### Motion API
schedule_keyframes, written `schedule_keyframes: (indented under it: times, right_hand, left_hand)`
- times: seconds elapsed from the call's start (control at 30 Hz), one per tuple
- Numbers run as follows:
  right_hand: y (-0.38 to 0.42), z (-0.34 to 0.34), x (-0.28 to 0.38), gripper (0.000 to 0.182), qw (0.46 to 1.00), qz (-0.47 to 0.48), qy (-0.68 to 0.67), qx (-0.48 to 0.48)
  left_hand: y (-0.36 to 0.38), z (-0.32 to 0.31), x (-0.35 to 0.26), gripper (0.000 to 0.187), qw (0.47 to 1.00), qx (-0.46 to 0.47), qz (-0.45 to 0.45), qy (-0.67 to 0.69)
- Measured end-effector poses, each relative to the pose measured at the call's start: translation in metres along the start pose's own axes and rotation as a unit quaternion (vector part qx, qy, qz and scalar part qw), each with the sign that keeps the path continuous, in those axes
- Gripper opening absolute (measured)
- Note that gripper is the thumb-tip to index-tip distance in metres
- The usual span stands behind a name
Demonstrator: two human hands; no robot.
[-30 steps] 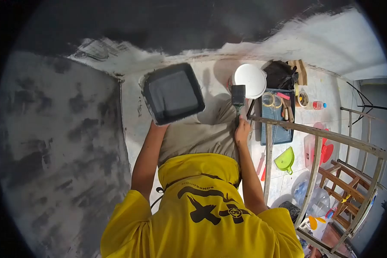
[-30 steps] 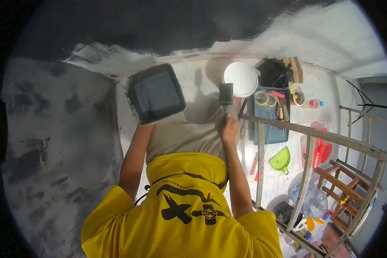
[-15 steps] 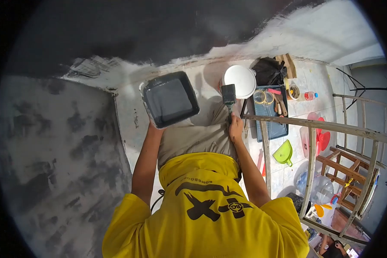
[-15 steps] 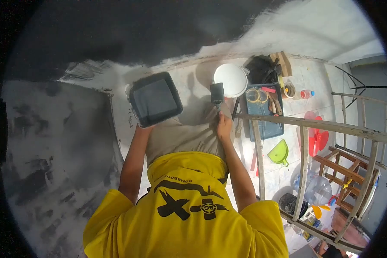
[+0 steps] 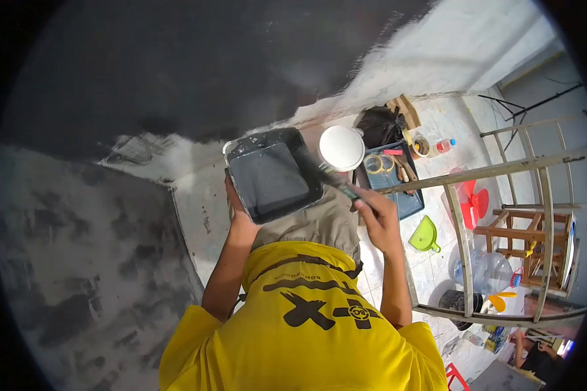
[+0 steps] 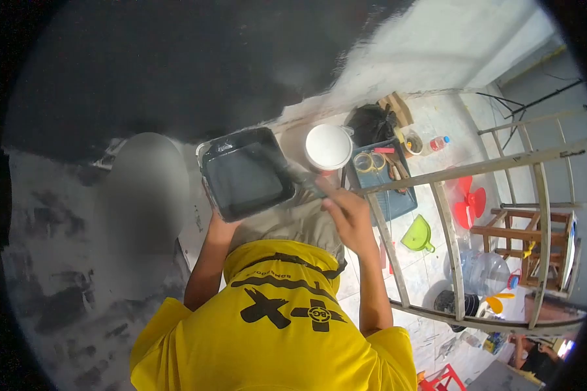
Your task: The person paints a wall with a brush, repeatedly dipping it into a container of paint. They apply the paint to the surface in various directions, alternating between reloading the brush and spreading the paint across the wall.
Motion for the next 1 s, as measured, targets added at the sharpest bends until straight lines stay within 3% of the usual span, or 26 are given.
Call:
schedule_keyframes:
  times: [0.17,0.37,0.57,0.67,0.8,1.0]
  right_hand:
    - [-0.006,-0.009,0.062,0.039,0.963,0.006,0.255,0.086]
    - [-0.004,-0.013,0.066,0.040,0.936,0.041,0.341,0.075]
    - [0.002,-0.007,0.060,0.040,0.934,0.019,0.350,0.069]
    - [0.004,0.003,0.051,0.040,0.959,-0.019,0.280,0.047]
    - [0.008,0.025,0.049,0.033,0.961,0.023,0.277,-0.004]
    - [-0.013,0.066,0.029,0.033,0.980,-0.036,0.150,-0.128]
  left_hand:
    - [-0.003,-0.035,0.014,0.079,0.998,-0.026,0.046,-0.017]
    - [-0.002,-0.053,0.016,0.082,0.994,-0.047,0.049,-0.091]
    - [-0.007,-0.059,0.023,0.081,0.993,0.025,0.069,-0.092]
    - [-0.020,-0.038,0.021,0.079,0.990,-0.006,0.028,-0.140]
    - [-0.036,-0.086,0.057,0.075,0.991,0.064,0.113,-0.010]
    - [-0.078,-0.099,0.101,0.070,0.973,0.089,0.206,0.049]
Point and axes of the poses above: each hand's wrist, its own y-axis away from the middle knuckle, its own z-axis out of the back of the hand, x = y × z, the point moved 10 cm from there along -y, towards the middle knuckle, and after that the axes turned 2 degrees about x, right-handed, at the moved point
